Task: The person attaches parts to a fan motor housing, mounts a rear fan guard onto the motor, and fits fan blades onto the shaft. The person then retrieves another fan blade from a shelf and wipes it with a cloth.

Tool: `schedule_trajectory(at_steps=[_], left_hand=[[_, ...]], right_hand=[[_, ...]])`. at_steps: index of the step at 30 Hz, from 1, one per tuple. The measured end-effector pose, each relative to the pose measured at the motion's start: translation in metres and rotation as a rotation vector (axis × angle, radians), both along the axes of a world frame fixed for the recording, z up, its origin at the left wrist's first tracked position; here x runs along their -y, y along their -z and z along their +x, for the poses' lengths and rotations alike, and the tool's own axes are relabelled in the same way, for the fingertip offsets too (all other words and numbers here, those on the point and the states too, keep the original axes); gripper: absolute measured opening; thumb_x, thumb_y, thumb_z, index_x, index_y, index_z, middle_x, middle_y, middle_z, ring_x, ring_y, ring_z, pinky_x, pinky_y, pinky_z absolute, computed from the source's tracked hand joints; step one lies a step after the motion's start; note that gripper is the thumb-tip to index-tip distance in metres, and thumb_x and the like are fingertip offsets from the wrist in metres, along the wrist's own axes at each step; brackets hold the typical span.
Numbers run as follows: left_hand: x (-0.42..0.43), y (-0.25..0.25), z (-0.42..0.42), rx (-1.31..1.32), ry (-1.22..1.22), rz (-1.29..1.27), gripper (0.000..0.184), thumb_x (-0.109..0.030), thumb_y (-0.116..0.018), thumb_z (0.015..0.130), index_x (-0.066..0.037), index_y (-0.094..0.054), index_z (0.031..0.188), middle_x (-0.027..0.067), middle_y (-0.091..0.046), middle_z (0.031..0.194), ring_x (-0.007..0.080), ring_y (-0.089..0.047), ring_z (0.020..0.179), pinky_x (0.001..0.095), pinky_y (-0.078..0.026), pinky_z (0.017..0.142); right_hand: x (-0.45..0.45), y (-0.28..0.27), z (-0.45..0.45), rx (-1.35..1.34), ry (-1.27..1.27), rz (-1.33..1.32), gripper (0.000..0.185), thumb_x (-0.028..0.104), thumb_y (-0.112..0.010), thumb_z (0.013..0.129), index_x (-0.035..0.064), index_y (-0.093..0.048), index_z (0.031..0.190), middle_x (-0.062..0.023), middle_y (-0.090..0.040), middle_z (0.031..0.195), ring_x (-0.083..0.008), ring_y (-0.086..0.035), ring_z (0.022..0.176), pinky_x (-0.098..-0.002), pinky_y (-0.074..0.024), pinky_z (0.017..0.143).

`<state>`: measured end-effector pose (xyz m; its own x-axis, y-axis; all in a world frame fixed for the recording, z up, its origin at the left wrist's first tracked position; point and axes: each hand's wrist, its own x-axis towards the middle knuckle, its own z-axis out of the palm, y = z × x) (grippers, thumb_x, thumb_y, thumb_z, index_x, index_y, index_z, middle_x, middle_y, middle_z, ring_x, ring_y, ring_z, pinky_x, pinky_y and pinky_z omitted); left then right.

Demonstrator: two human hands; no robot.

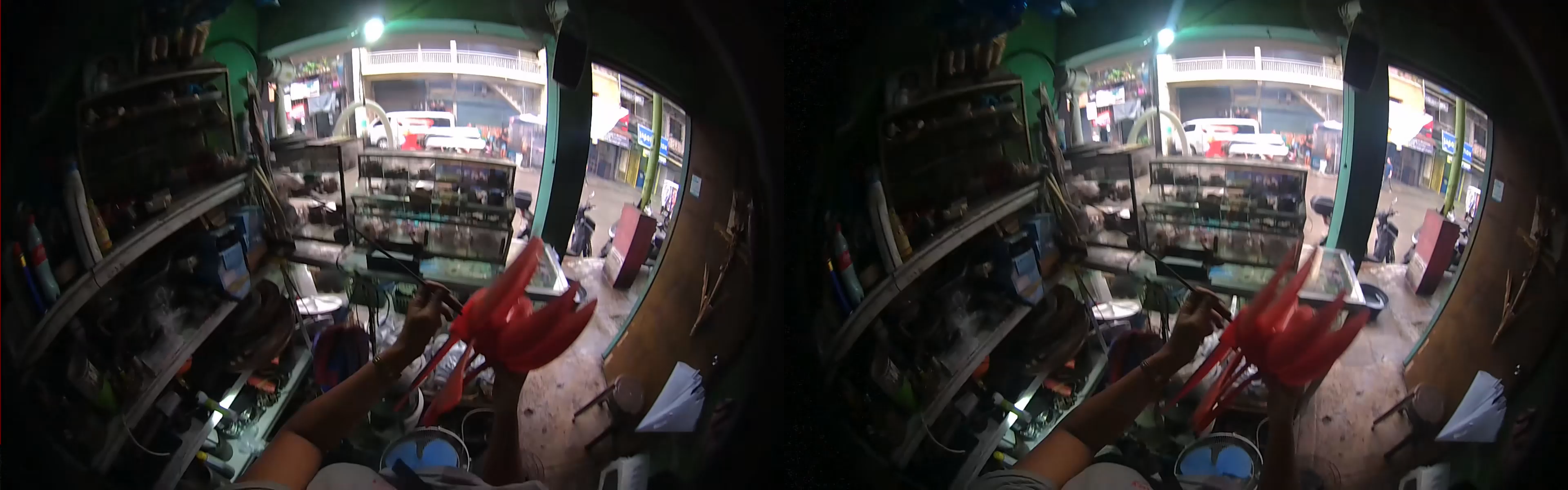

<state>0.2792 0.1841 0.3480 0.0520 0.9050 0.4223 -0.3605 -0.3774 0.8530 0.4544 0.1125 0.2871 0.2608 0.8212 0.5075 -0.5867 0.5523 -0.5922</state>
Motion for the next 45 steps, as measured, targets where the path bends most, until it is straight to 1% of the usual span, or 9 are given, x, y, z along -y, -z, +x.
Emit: schedule_trajectory(at_steps=[4, 12, 16, 21, 29, 31, 35, 38, 45], left_hand=[[0.015, 0.0, -0.013, 0.102, -0.233, 0.015, 0.017, -0.024, -0.04, 0.095, -0.009, -0.047, 0.09, 0.0046, -0.059, 0.075, 0.0101, -0.054, 0.058, 0.0215, -0.037, 0.048], [0.001, -0.009, -0.045, -0.806, -0.996, 0.691, 0.011, -0.011, -0.038, 0.095, -0.004, -0.046, 0.098, 0.0031, -0.052, 0.084, 0.0099, -0.052, 0.07, 0.0203, -0.045, 0.061], [-0.002, -0.006, -0.041, -0.264, -0.527, 0.389, 0.017, -0.001, -0.038, 0.09, 0.0, -0.044, 0.106, 0.0053, -0.052, 0.086, 0.0131, -0.054, 0.072, 0.0228, -0.046, 0.064], [0.0, -0.019, -0.042, -0.691, -0.845, 0.644, 0.017, -0.001, -0.034, 0.093, 0.0, -0.043, 0.107, 0.0062, -0.052, 0.083, 0.0113, -0.053, 0.071, 0.0225, -0.047, 0.065], [-0.009, -0.009, -0.04, -0.286, -0.518, 0.401, 0.015, -0.014, -0.033, 0.097, -0.005, -0.043, 0.104, 0.0051, -0.053, 0.081, 0.0091, -0.052, 0.069, 0.0193, -0.046, 0.062], [-0.017, -0.004, -0.046, 0.247, -0.086, 0.178, 0.019, -0.02, -0.032, 0.098, -0.007, -0.043, 0.106, 0.005, -0.054, 0.08, 0.0087, -0.052, 0.067, 0.0187, -0.046, 0.059], [-0.017, -0.001, -0.044, -0.186, -0.46, 0.35, 0.021, -0.022, -0.03, 0.098, -0.009, -0.044, 0.106, 0.0052, -0.055, 0.08, 0.0091, -0.052, 0.067, 0.0188, -0.047, 0.058], [-0.016, -0.002, -0.045, 0.253, -0.132, 0.175, 0.022, -0.023, -0.029, 0.098, -0.009, -0.044, 0.107, 0.0054, -0.055, 0.08, 0.0093, -0.053, 0.066, 0.0192, -0.047, 0.058], [-0.01, -0.009, -0.043, -0.172, -0.449, 0.329, 0.023, -0.023, -0.029, 0.098, -0.008, -0.043, 0.107, 0.0054, -0.055, 0.08, 0.0092, -0.053, 0.067, 0.0191, -0.048, 0.059]], right_hand=[[-0.009, -0.006, -0.001, -0.019, -0.017, 0.066, 0.039, 0.018, -0.049, 0.087, 0.0004, -0.043, 0.122, -0.0108, -0.052, 0.113, -0.0196, -0.053, 0.101, -0.0348, -0.0449, 0.084], [-0.047, -0.036, -0.016, 0.357, 0.285, -0.005, 0.022, 0.019, -0.052, 0.09, -0.0012, -0.056, 0.097, -0.0107, -0.054, 0.103, -0.0095, -0.058, 0.076, -0.0223, -0.0496, 0.057], [-0.04, -0.033, -0.019, 0.246, 0.136, -0.103, 0.012, 0.009, -0.056, 0.086, -0.0019, -0.056, 0.091, -0.0093, -0.055, 0.09, -0.0091, -0.056, 0.067, -0.0216, -0.0456, 0.048], [-0.045, -0.034, -0.025, 0.164, 0.131, 0.112, 0.011, 0.003, -0.058, 0.083, -0.0019, -0.055, 0.092, -0.0076, -0.056, 0.088, -0.0099, -0.055, 0.063, -0.0215, -0.0446, 0.047], [-0.043, -0.029, -0.017, 0.316, 0.093, -0.012, 0.026, 0.009, -0.059, 0.084, -0.0024, -0.051, 0.106, -0.0046, -0.057, 0.082, -0.0068, -0.051, 0.055, -0.02, -0.0386, 0.044], [-0.033, -0.046, -0.022, 0.068, 0.04, -0.105, 0.017, 0.01, -0.06, 0.084, -0.0022, -0.056, 0.095, -0.0015, -0.057, 0.069, -0.0047, -0.048, 0.052, -0.0197, -0.0372, 0.043], [-0.047, -0.022, -0.005, 0.341, -0.024, -0.173, 0.016, 0.006, -0.058, 0.084, -0.0012, -0.054, 0.098, -0.0029, -0.057, 0.077, -0.0029, -0.045, 0.051, -0.0182, -0.0338, 0.042], [-0.034, -0.047, -0.016, 0.255, 0.043, -0.095, 0.01, 0.009, -0.058, 0.085, 0.0005, -0.057, 0.091, 0.0006, -0.056, 0.067, -0.0018, -0.043, 0.049, -0.017, -0.0314, 0.042], [-0.045, -0.035, -0.012, 0.354, 0.099, -0.07, 0.012, 0.012, -0.057, 0.086, 0.0007, -0.058, 0.091, 0.0007, -0.056, 0.066, -0.0018, -0.042, 0.05, -0.0178, -0.0308, 0.041]])
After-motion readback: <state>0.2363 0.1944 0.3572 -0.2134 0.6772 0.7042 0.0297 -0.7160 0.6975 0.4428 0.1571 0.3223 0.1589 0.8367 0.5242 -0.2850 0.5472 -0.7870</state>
